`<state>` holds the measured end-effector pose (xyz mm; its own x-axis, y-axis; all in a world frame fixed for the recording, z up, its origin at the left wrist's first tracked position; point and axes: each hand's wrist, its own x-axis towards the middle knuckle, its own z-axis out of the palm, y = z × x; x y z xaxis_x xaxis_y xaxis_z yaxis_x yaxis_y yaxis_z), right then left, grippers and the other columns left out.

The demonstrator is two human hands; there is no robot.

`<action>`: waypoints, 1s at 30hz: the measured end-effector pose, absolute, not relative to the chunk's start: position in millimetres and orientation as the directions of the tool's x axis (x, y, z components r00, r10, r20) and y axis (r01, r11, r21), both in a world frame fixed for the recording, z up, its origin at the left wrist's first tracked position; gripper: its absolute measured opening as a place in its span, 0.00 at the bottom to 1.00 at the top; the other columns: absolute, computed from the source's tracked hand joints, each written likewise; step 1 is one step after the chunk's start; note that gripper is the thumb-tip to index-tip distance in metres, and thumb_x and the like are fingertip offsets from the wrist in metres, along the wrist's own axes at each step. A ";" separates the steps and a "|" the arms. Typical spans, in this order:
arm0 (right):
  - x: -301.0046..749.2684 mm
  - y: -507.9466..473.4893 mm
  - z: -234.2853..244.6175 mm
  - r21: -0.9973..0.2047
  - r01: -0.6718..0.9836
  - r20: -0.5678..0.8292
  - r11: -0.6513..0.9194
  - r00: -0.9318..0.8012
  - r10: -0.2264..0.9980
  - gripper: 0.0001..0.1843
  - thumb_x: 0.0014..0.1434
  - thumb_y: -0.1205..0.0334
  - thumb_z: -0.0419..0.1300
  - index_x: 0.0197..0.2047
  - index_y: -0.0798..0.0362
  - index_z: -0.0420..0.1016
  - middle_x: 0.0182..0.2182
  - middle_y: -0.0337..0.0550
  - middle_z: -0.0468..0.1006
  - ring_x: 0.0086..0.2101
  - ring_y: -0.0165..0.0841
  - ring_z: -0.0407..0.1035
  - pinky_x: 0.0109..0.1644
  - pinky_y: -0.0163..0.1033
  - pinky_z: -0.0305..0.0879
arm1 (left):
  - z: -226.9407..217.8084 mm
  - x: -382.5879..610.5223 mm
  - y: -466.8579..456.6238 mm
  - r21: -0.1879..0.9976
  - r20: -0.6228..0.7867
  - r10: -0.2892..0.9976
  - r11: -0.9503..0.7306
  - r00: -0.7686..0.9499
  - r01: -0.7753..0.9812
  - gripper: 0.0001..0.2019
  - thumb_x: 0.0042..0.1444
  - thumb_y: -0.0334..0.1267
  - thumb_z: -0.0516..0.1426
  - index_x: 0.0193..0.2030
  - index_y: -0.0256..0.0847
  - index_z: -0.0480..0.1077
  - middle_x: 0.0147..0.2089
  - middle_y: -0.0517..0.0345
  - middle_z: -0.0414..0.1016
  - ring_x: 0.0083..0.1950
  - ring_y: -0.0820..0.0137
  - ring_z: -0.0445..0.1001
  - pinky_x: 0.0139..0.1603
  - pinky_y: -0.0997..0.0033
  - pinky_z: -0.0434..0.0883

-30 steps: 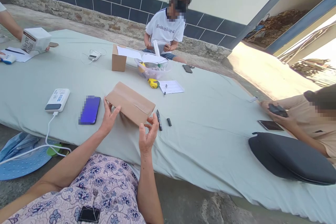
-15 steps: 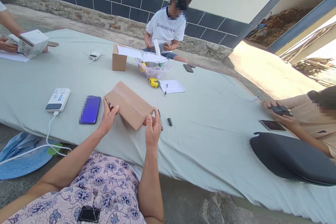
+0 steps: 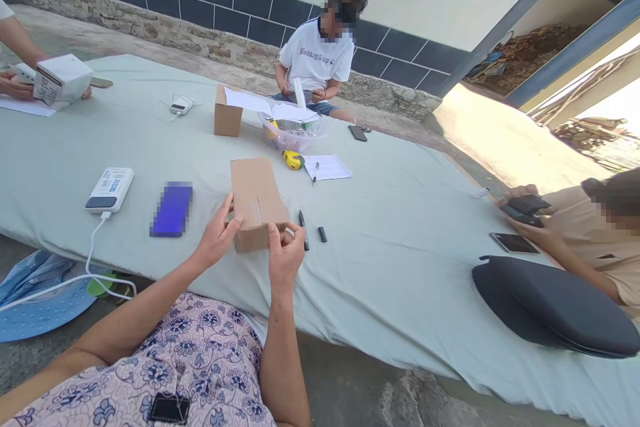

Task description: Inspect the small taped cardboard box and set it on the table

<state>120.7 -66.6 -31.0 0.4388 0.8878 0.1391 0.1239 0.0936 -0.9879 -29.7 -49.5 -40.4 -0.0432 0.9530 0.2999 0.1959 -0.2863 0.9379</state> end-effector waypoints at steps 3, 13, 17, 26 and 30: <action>120.1 -66.7 -32.9 -0.961 0.267 0.183 0.070 0.429 0.885 0.28 0.52 0.34 0.65 0.38 0.51 0.67 0.16 0.27 0.68 0.21 0.29 0.64 0.33 0.37 0.62 | -35.9 -31.9 -51.9 0.887 0.335 0.942 -0.315 0.000 0.338 0.32 0.67 0.47 0.53 0.75 0.38 0.55 0.79 0.40 0.50 0.80 0.53 0.48 0.77 0.47 0.54; 120.1 -60.3 -39.0 -0.891 0.448 0.288 0.074 0.431 0.855 0.30 0.50 0.32 0.64 0.38 0.50 0.68 0.37 0.42 0.75 0.37 0.36 0.69 0.44 0.43 0.66 | -37.7 -33.1 -49.3 0.858 0.374 0.927 -0.338 -0.020 0.386 0.28 0.63 0.50 0.59 0.68 0.43 0.65 0.78 0.42 0.54 0.79 0.54 0.53 0.75 0.48 0.58; 117.0 -61.0 -37.4 -0.888 0.457 0.270 0.048 0.435 0.859 0.29 0.47 0.32 0.66 0.34 0.48 0.64 0.31 0.37 0.71 0.33 0.34 0.66 0.41 0.42 0.64 | -39.0 -31.5 -50.4 0.865 0.377 0.925 -0.334 -0.045 0.375 0.30 0.59 0.49 0.64 0.66 0.44 0.66 0.77 0.42 0.57 0.77 0.53 0.57 0.74 0.49 0.61; 117.8 -66.6 -39.2 -0.914 0.345 0.344 0.214 0.382 0.858 0.21 0.61 0.39 0.56 0.34 0.50 0.69 0.30 0.38 0.72 0.31 0.32 0.66 0.39 0.39 0.65 | -36.6 -33.0 -48.5 0.893 0.359 0.928 -0.309 -0.103 0.326 0.27 0.57 0.45 0.64 0.63 0.46 0.69 0.75 0.46 0.60 0.77 0.54 0.58 0.74 0.50 0.61; 117.4 -63.9 -44.4 -0.939 0.232 0.327 0.253 0.377 0.867 0.21 0.60 0.41 0.58 0.36 0.52 0.73 0.32 0.40 0.76 0.33 0.33 0.69 0.40 0.40 0.67 | -36.4 -36.0 -47.3 0.915 0.345 0.927 -0.298 -0.146 0.272 0.27 0.56 0.45 0.65 0.62 0.46 0.70 0.75 0.46 0.61 0.76 0.54 0.59 0.74 0.50 0.60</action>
<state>117.4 -63.9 -44.4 0.3770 0.8668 0.3265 0.2322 0.2529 -0.9392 -36.0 -47.3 -36.4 -0.1464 0.9271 0.3450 0.2718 -0.2976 0.9152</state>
